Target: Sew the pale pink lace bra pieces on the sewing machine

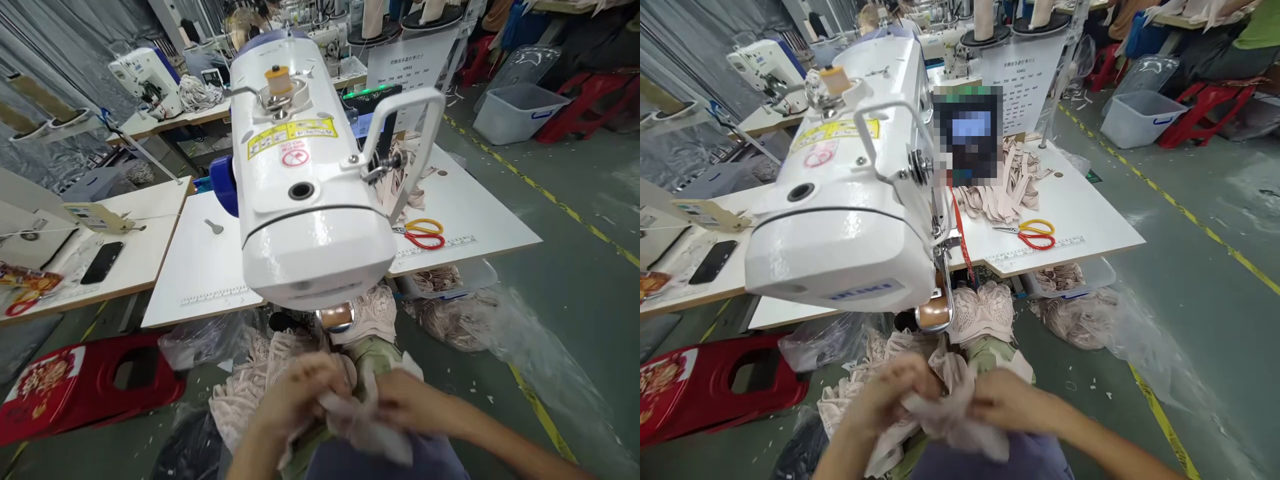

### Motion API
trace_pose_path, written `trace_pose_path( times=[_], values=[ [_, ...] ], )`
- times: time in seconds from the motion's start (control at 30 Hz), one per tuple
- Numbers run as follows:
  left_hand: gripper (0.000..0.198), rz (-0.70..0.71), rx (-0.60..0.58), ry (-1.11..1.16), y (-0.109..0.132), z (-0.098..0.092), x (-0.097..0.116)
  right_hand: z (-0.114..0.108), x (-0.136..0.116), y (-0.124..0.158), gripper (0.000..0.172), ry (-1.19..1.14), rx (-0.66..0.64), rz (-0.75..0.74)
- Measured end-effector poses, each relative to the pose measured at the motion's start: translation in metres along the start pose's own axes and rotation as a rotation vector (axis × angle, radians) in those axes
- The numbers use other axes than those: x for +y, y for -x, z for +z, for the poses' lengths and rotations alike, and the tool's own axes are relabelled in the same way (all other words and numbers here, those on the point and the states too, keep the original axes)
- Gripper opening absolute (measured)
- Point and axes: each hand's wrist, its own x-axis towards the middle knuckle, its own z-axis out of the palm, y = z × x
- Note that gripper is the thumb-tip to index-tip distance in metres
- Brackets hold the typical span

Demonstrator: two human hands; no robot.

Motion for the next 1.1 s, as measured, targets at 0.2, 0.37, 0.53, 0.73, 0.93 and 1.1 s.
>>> trace_pose_path(
  times=[0.2, 0.37, 0.53, 0.73, 0.93, 1.1],
  values=[
    [0.01, 0.287, 0.692, 0.436, 0.023, -0.071, 0.056, -0.039, 0.021, 0.002, 0.052, 0.059, -0.094, 0.043],
    [0.039, 0.451, 1.044, 0.539, 0.023, -0.116, 0.07, -0.058, 0.029, 0.012, 0.044, 0.157, -0.125, 0.062],
    [0.04, 0.483, 1.099, 0.592, 0.031, -0.147, 0.062, -0.07, 0.037, 0.026, 0.041, 0.083, -0.161, 0.194],
    [0.037, 0.538, 1.018, 0.588, 0.034, -0.153, 0.05, -0.063, 0.039, 0.035, 0.046, -0.052, 0.422, 0.585],
    [0.027, 0.551, 0.798, 0.494, 0.029, -0.126, 0.037, -0.042, 0.033, 0.022, 0.044, -0.061, 0.599, 0.624],
    [0.038, 0.438, 0.538, 0.339, 0.018, -0.078, 0.02, -0.022, 0.01, -0.01, 0.034, -0.149, 0.146, 0.418]
  ],
)
